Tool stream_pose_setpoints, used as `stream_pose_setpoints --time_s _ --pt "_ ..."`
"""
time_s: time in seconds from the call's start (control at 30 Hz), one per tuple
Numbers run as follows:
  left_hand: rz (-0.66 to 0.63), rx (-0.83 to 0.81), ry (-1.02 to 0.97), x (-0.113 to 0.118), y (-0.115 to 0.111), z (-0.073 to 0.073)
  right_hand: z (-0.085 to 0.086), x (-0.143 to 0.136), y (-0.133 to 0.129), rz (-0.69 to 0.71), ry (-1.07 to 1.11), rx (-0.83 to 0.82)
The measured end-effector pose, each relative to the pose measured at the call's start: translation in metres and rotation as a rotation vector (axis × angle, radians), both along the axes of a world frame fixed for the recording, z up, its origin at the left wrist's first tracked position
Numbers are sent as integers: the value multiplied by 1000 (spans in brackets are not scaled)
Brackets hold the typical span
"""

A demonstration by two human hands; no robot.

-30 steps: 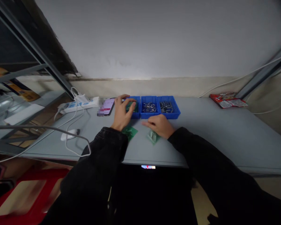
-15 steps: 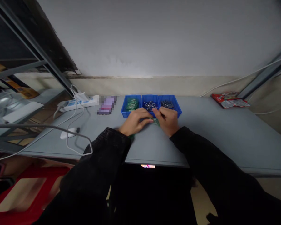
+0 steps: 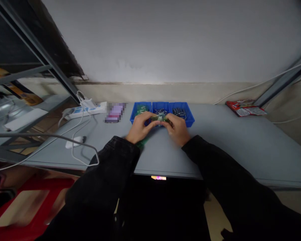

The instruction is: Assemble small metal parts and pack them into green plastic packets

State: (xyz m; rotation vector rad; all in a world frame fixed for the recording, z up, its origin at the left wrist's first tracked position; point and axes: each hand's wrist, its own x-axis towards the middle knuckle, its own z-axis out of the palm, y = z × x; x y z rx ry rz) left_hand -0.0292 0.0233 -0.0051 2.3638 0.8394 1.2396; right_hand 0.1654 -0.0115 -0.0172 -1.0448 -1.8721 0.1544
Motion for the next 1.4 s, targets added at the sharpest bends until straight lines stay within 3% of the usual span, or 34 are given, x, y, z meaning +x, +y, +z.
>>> stream_pose_setpoints --time_s 0.27,0.77,1.0,1.4 --pt "1 19 17 1 -1 1 -3 -2 0 96 20 -62" --pt "-17 104 -6 2 -4 7 -4 -1 4 5 118 24" --pt "47 -9 25 2 -1 0 -6 1 2 -68 210 157" --pt "20 -40 17 0 -2 0 1 1 2 16 119 78"
